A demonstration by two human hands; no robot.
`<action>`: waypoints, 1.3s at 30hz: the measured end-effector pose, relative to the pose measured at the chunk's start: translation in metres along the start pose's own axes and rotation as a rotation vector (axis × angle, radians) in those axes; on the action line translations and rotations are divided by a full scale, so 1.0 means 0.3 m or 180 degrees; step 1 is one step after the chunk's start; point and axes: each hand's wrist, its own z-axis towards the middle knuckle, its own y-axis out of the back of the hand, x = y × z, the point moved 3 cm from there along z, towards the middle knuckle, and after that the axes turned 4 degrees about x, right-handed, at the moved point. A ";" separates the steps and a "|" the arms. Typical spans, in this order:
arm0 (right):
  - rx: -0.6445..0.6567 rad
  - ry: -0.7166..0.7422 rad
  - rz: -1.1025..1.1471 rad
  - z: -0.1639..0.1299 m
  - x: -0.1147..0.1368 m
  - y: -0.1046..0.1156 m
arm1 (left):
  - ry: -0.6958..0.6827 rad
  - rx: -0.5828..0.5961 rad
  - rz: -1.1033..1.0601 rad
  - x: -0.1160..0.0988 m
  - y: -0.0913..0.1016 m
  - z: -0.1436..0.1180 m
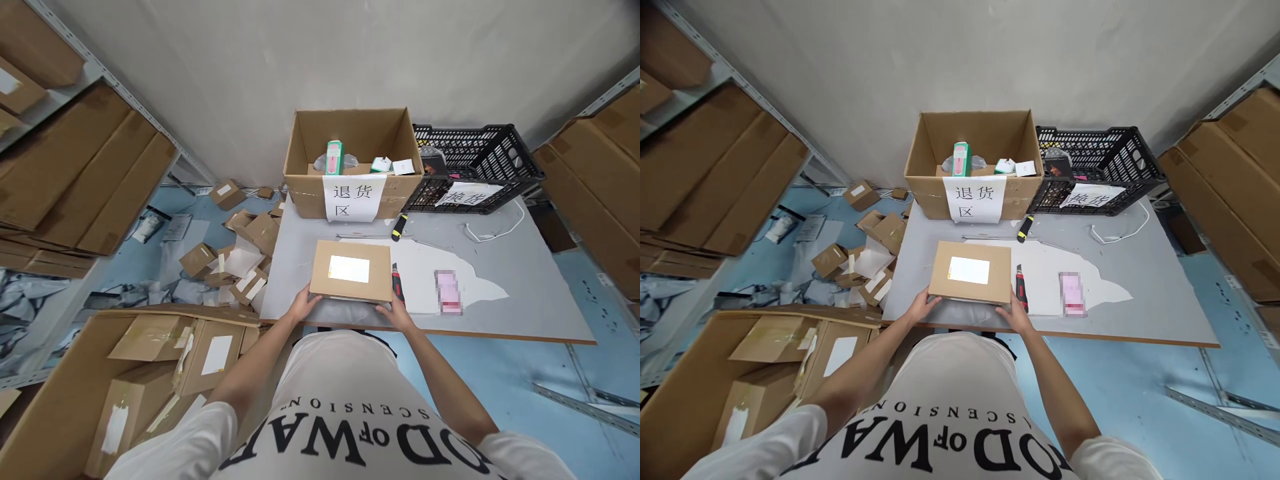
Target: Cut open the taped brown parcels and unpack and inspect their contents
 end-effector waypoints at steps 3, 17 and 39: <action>0.0030 -0.0011 -0.0020 0.019 0.012 -0.022 | -0.0059 0.0044 0.0230 -0.011 -0.018 0.005; -0.0222 -0.0358 -0.0791 0.087 0.212 0.163 | -0.0115 -0.0372 0.0945 -0.261 0.069 0.057; -0.0293 -0.1055 -0.1348 0.307 0.274 0.239 | 0.0463 -0.0394 0.0288 -0.321 0.133 0.237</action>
